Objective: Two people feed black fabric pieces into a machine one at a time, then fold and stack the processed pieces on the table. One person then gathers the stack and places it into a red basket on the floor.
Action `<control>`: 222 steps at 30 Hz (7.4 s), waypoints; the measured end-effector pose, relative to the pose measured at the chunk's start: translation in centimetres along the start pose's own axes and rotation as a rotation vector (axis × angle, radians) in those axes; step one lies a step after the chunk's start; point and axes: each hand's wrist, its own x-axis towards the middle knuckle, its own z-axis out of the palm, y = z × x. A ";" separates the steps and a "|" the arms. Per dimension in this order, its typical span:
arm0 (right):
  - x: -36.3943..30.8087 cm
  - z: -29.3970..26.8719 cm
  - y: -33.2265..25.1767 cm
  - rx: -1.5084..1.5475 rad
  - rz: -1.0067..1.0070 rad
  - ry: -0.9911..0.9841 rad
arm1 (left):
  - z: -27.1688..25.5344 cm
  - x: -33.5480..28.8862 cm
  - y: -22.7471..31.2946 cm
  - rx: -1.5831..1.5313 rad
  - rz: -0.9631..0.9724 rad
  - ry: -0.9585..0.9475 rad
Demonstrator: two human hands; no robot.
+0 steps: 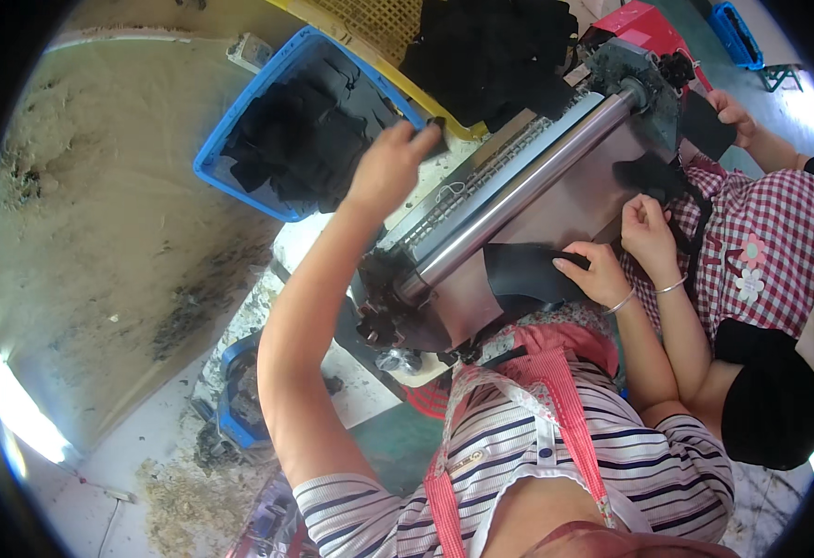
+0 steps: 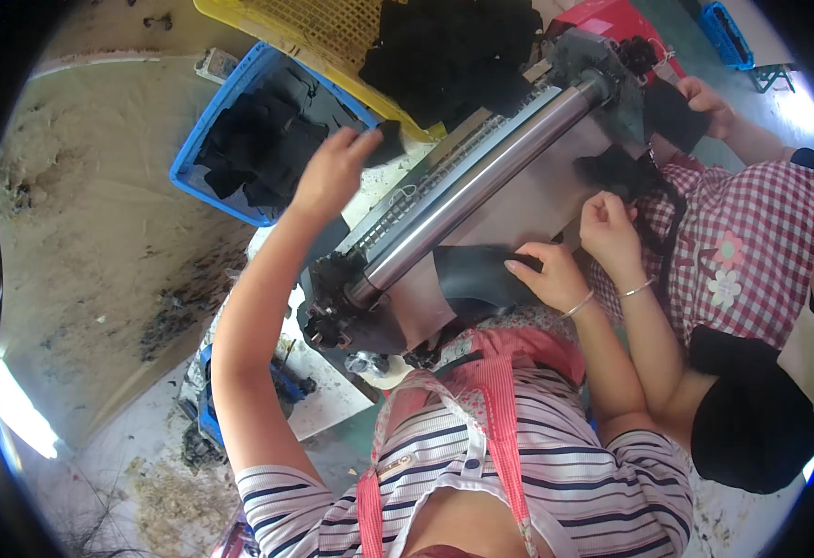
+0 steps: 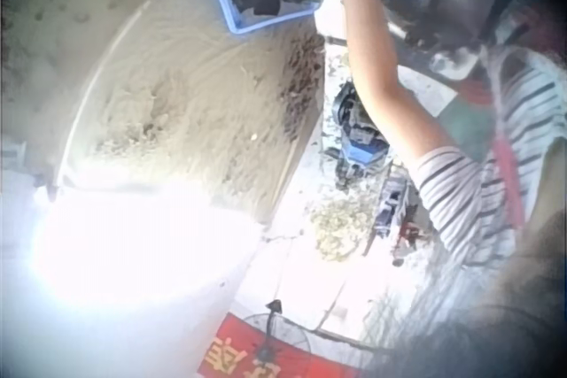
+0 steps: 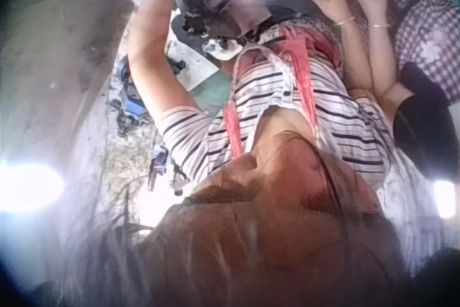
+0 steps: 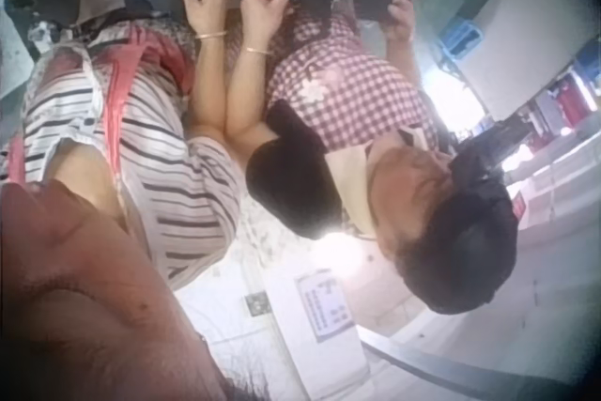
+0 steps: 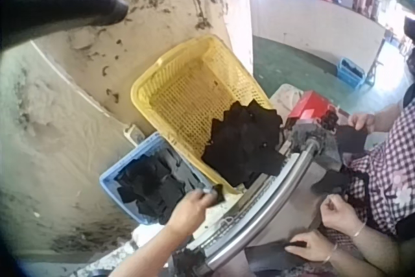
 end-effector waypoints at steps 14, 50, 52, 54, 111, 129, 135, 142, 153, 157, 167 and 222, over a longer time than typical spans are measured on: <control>0.2 0.2 -0.8 -0.017 -0.162 0.043 | 2.1 -0.8 -0.8 -0.357 -0.008 -0.148; -3.3 4.8 2.7 0.255 0.123 -0.079 | -5.3 -10.1 -6.9 0.268 -0.042 0.099; -3.7 5.5 2.5 0.199 0.102 -0.102 | -1.8 -14.6 -10.4 0.553 0.130 -0.077; -4.0 5.9 3.0 0.132 0.086 -0.131 | 3.0 -19.3 -12.8 0.552 0.026 -0.294; -12.8 8.4 -2.7 0.191 -0.646 -0.248 | 5.2 -32.5 22.5 -1.653 -0.752 0.011; -13.3 8.5 -0.7 0.031 -0.820 -0.395 | 15.0 -34.2 14.2 -0.425 -0.958 0.589; -13.0 8.1 0.3 0.000 -0.520 -0.237 | 21.2 -33.8 6.9 0.058 -0.714 0.521; -12.0 6.5 1.9 0.411 -0.257 -0.141 | 20.4 -33.5 10.8 0.185 -0.655 0.674; -9.8 5.2 0.4 0.767 -0.028 -0.218 | 8.4 -24.9 20.4 -0.861 -0.593 0.070; -10.2 6.9 -1.3 0.027 -0.383 0.323 | 14.2 -22.9 20.2 -0.942 -0.706 0.375; -9.4 3.4 -3.3 0.467 -0.254 0.054 | 11.2 -22.0 21.0 -1.997 -0.577 0.253; -5.7 0.7 -3.3 1.233 0.365 -0.541 | 5.1 -19.5 18.8 -1.309 -0.523 -0.236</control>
